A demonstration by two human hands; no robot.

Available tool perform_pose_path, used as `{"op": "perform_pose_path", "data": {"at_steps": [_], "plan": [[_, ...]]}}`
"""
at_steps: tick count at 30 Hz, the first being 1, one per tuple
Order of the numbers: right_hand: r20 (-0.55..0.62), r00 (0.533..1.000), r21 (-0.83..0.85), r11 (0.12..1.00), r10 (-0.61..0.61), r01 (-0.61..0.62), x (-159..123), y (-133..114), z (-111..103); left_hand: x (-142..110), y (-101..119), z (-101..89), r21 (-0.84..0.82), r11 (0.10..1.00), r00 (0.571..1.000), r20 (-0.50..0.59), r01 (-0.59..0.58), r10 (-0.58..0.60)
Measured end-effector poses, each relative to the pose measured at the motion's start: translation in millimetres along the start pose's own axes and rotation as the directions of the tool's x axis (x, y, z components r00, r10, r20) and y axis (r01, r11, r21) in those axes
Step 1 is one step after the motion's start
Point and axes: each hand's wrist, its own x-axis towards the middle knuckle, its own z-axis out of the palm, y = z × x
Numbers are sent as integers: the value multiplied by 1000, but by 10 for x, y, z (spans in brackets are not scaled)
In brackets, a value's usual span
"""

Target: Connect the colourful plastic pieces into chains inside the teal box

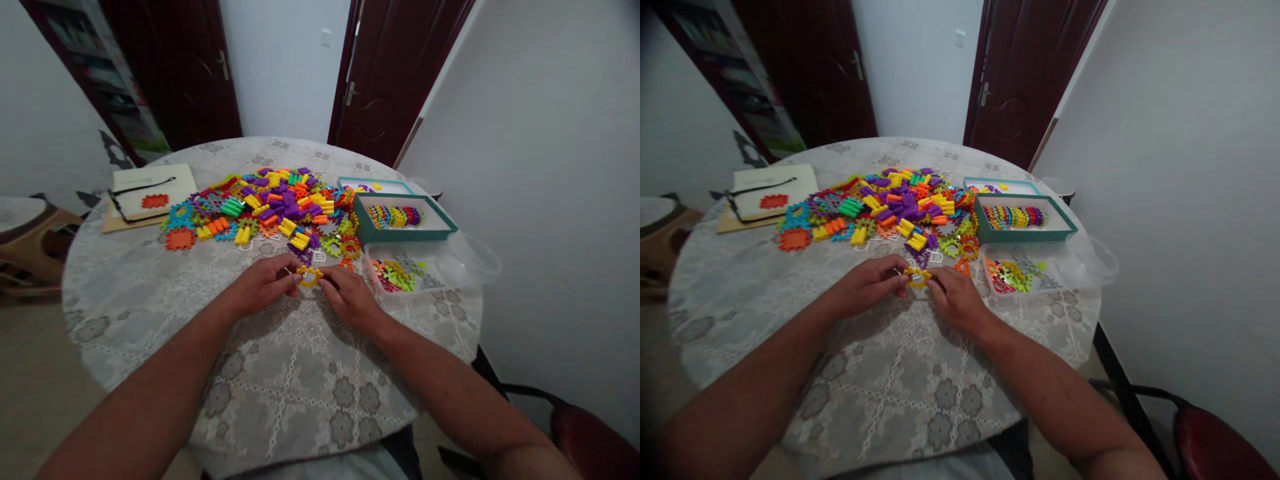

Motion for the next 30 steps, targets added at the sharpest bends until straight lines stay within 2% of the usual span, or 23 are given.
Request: {"op": "perform_pose_path", "data": {"at_steps": [5,7,9,12,14,17,19,27,30], "plan": [[14,1000,76,997,21,-22,4,-17,-13,-7,-36,-7,48,998,998,60,-35,32],[-7,998,70,996,55,-55,2,-22,-13,0,-74,-46,135,989,998,31,-67,63],[-35,993,53,992,116,-114,0,-5,-15,12,-138,-112,276,960,989,-117,-51,86],[-45,979,28,980,200,-199,-1,45,-26,24,-271,-234,481,872,921,-376,96,107],[-42,972,13,973,231,-231,0,75,-39,16,-353,-299,567,806,901,-421,169,108],[-35,971,-7,971,238,-238,3,103,-54,-15,-420,-346,634,745,935,-352,206,41],[-22,972,-16,972,234,-235,4,118,-54,-37,-429,-349,638,740,953,-303,213,-13],[0,977,-41,977,211,-211,1,159,-34,-34,-385,-302,551,828,989,-144,106,-31],[12,983,-38,982,183,-183,-1,156,-42,-21,-341,-311,521,846,985,-173,117,-30]]}}
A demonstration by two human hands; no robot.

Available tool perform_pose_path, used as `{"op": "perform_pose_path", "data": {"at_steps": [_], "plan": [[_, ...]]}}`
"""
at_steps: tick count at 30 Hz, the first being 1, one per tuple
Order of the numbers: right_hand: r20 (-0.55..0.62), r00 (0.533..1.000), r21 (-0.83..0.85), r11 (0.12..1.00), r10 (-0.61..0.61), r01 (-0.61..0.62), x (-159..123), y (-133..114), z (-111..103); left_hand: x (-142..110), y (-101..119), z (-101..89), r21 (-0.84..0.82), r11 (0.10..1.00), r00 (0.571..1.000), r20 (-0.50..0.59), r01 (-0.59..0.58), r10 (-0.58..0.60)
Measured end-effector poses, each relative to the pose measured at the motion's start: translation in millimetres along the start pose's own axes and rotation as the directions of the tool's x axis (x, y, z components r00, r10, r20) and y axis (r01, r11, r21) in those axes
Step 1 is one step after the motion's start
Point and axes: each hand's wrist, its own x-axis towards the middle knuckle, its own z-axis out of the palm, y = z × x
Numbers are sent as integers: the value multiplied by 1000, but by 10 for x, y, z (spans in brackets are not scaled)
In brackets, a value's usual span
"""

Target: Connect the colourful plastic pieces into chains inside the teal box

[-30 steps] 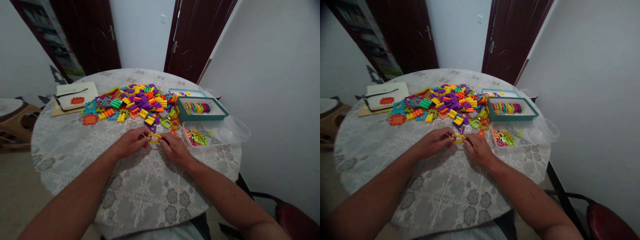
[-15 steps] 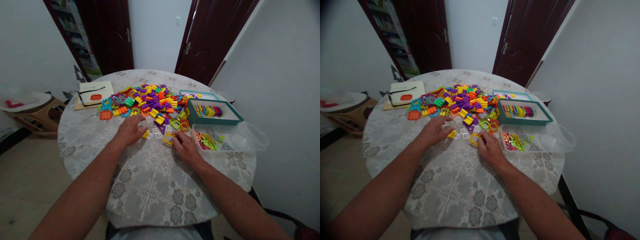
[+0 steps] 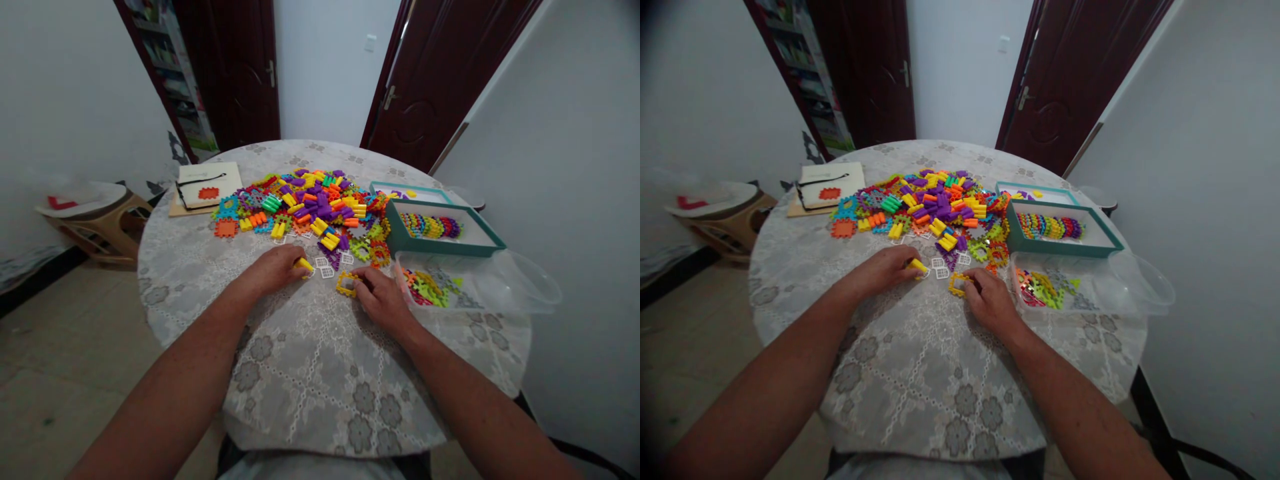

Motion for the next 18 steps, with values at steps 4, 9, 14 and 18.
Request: {"op": "perform_pose_path", "data": {"at_steps": [4,9,14,18], "plan": [[7,999,14,999,-35,34,-8,-11,-7,9,61,-58,-148,987,993,-93,56,-70],[41,991,37,991,-126,125,-14,-52,1,18,164,14,-197,980,996,-86,-26,9],[72,990,62,991,-123,118,-17,-60,22,31,191,129,-172,985,992,-128,-24,2],[87,992,73,993,-95,89,-23,-46,35,40,171,138,-172,984,984,-164,41,-70]]}}
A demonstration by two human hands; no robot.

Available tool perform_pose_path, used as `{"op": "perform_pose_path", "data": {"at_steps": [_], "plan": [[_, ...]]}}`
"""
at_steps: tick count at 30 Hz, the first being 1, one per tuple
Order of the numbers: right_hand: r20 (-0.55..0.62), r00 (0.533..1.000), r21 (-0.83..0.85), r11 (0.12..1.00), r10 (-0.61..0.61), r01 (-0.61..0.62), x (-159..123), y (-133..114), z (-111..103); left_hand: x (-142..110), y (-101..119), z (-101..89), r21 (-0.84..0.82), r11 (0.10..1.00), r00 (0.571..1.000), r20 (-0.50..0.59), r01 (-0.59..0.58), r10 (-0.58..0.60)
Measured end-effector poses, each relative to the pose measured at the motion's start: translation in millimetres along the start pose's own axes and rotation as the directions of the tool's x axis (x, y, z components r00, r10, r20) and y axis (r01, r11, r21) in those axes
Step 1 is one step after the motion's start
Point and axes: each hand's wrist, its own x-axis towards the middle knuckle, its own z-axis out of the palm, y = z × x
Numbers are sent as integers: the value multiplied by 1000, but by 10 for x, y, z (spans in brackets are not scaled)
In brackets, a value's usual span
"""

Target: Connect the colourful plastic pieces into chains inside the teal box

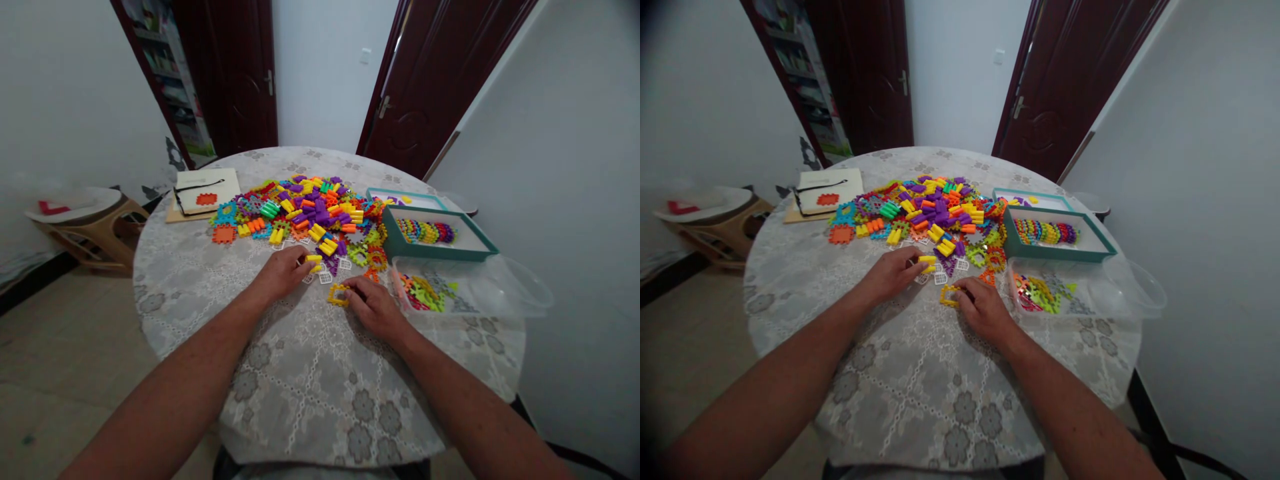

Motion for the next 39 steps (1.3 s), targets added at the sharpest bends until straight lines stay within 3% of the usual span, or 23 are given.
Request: {"op": "perform_pose_path", "data": {"at_steps": [9,14,18,23,26,28,30,32,34,36,37,39], "plan": [[7,1000,-12,1000,-6,6,3,19,37,32,-134,73,36,999,989,-146,12,-7],[-13,1000,8,1000,-14,14,3,33,101,31,-108,38,22,1000,985,-173,-15,18],[-30,1000,13,1000,7,-7,11,51,137,-20,37,-32,-35,992,992,-29,-125,124],[-32,999,18,999,41,-41,15,51,131,-108,186,44,-168,963,939,241,-208,245],[-13,999,22,999,40,-40,3,49,135,-126,217,90,-181,958,925,270,-224,267],[-29,999,14,999,35,-34,-3,49,145,-112,214,57,-182,957,941,213,-226,263],[-74,997,-17,999,29,-30,5,43,151,-77,185,-23,-197,964,976,96,-176,198],[-97,995,-57,998,29,-34,32,26,140,-25,124,-110,-292,955,997,-68,-58,40],[-69,996,-93,994,57,-63,85,-2,109,34,31,-158,-479,876,967,-192,57,-168],[-54,992,-131,984,112,-118,165,-31,71,92,-77,-146,-660,742,903,-243,113,-353],[-70,988,-155,977,138,-148,215,-43,60,116,-128,-120,-716,687,875,-250,122,-415],[-123,979,-213,959,163,-187,331,-53,70,146,-206,-50,-725,678,869,-252,123,-426]]}}
